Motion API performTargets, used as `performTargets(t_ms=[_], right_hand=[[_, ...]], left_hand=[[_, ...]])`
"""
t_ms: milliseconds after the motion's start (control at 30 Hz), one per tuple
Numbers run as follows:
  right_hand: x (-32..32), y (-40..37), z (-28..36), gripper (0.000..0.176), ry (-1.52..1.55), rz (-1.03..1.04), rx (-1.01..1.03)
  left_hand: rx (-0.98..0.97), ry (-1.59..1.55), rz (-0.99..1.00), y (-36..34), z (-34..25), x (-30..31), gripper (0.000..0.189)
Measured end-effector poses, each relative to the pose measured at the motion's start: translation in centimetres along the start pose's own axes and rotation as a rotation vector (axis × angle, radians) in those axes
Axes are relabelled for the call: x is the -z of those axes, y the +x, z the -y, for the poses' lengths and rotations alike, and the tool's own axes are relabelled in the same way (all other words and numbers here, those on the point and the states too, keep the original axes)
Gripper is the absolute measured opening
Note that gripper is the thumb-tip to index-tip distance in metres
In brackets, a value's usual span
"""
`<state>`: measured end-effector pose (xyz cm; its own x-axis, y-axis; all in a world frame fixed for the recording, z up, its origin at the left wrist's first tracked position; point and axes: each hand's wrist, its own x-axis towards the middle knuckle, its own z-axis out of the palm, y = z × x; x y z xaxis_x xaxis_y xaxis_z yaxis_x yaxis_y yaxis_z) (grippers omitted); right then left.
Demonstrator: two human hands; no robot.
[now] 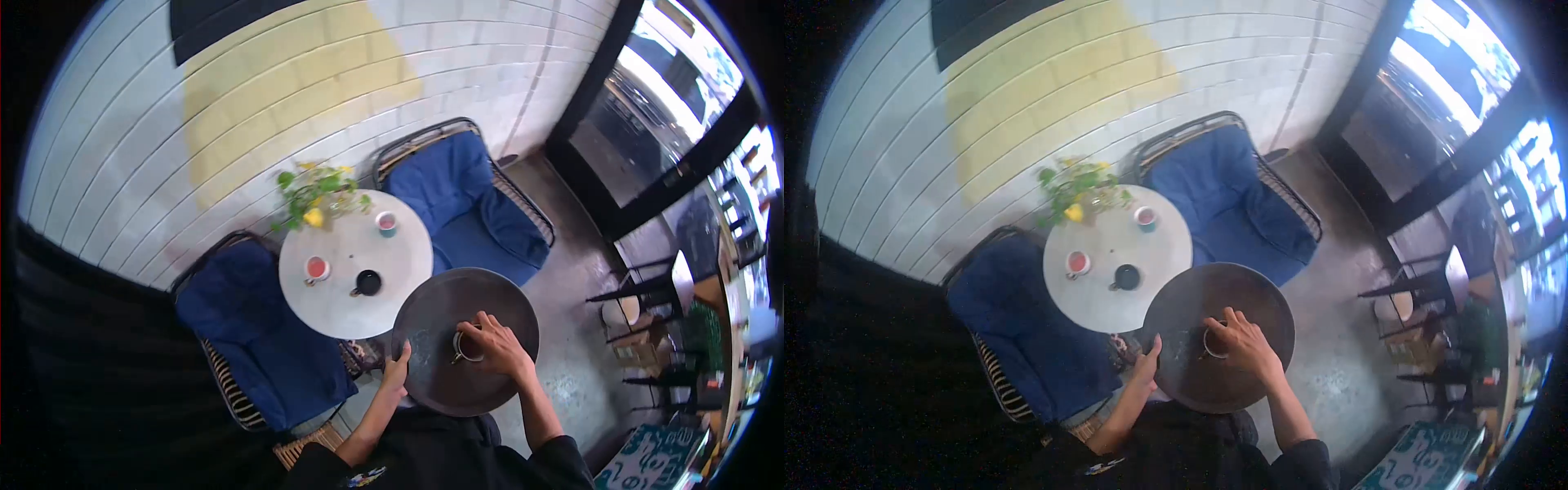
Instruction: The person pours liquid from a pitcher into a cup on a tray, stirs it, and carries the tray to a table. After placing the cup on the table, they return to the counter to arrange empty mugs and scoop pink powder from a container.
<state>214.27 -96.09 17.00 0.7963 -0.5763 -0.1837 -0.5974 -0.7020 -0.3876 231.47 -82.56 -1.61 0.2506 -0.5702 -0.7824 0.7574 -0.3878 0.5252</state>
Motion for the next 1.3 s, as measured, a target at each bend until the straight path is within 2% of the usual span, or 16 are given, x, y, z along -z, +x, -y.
performTargets(t_ms=[133, 267, 300, 400, 467, 533, 567, 600, 667, 700, 833, 967, 1033, 1167, 1233, 1300], right_hand=[[1.1, -5.7, -2.9, 0.076, 0.079, -0.030, -0.263], [1.1, -12.2, -5.3, 0.083, 0.317, -0.333, -0.403], [1.0, -13.7, -6.2, 0.085, 0.423, -0.455, -0.432], [-0.9, -18.6, -9.6, 0.087, 0.596, -0.658, -0.621], [-0.7, -21.3, -10.9, 0.081, 0.520, -0.737, -0.675], [-2.0, -23.7, -13.3, 0.075, 0.846, -0.748, -0.882], [-1.5, -25.1, -13.7, 0.052, 0.861, -0.771, -0.898], [-2.1, -26.2, -15.1, 0.052, 0.867, -0.800, -0.909], [-0.3, -28.1, -17.5, 0.032, 1.165, -0.715, -0.867], [-0.7, -28.9, -17.9, 0.020, 0.987, -0.832, -0.837], [-0.6, -32.0, -20.4, 0.029, 1.157, -0.933, -0.819], [2.5, -33.2, -23.0, 0.033, 1.333, -0.945, -0.767], [2.9, -33.4, -24.1, 0.036, 1.398, -0.980, -0.653], [6.1, -33.6, -28.0, 0.028, 1.524, -1.153, -0.556], [4.6, -34.1, -30.9, 0.026, 1.456, -1.196, -0.590], [4.8, -34.9, -33.6, 0.026, 1.274, -1.310, -0.647]], left_hand=[[-0.020, 0.107, 0.114, -3.0, -0.9, -6.8, 0.064], [-0.063, 0.288, 0.154, -4.8, -0.2, -12.4, 0.055], [-0.056, 0.253, 0.266, -2.5, 1.9, -12.5, 0.056], [-0.079, 0.323, 0.269, -3.2, 4.5, -17.6, 0.056], [-0.026, 0.363, 0.243, -4.7, 5.4, -21.3, 0.055], [-0.007, 0.395, 0.219, -5.7, 7.7, -25.1, 0.055], [-0.063, 0.352, 0.271, -6.5, 8.9, -26.9, 0.052], [-0.117, 0.310, 0.327, -7.0, 10.1, -28.6, 0.050], [-0.044, 0.285, 0.386, -8.6, 10.5, -33.1, 0.048], [0.001, 0.256, 0.436, -8.6, 12.1, -33.9, 0.046], [0.136, 0.236, 0.521, -6.5, 17.1, -36.8, 0.051], [0.102, 0.285, 0.563, -7.1, 18.8, -42.4, 0.053], [0.097, 0.436, 0.450, -7.2, 19.9, -44.5, 0.056], [0.165, 0.480, 0.501, -6.9, 21.5, -50.1, 0.059], [0.165, 0.513, 0.486, -5.3, 23.4, -51.6, 0.074], [0.162, 0.579, 0.458, -4.1, 25.5, -53.8, 0.075]])
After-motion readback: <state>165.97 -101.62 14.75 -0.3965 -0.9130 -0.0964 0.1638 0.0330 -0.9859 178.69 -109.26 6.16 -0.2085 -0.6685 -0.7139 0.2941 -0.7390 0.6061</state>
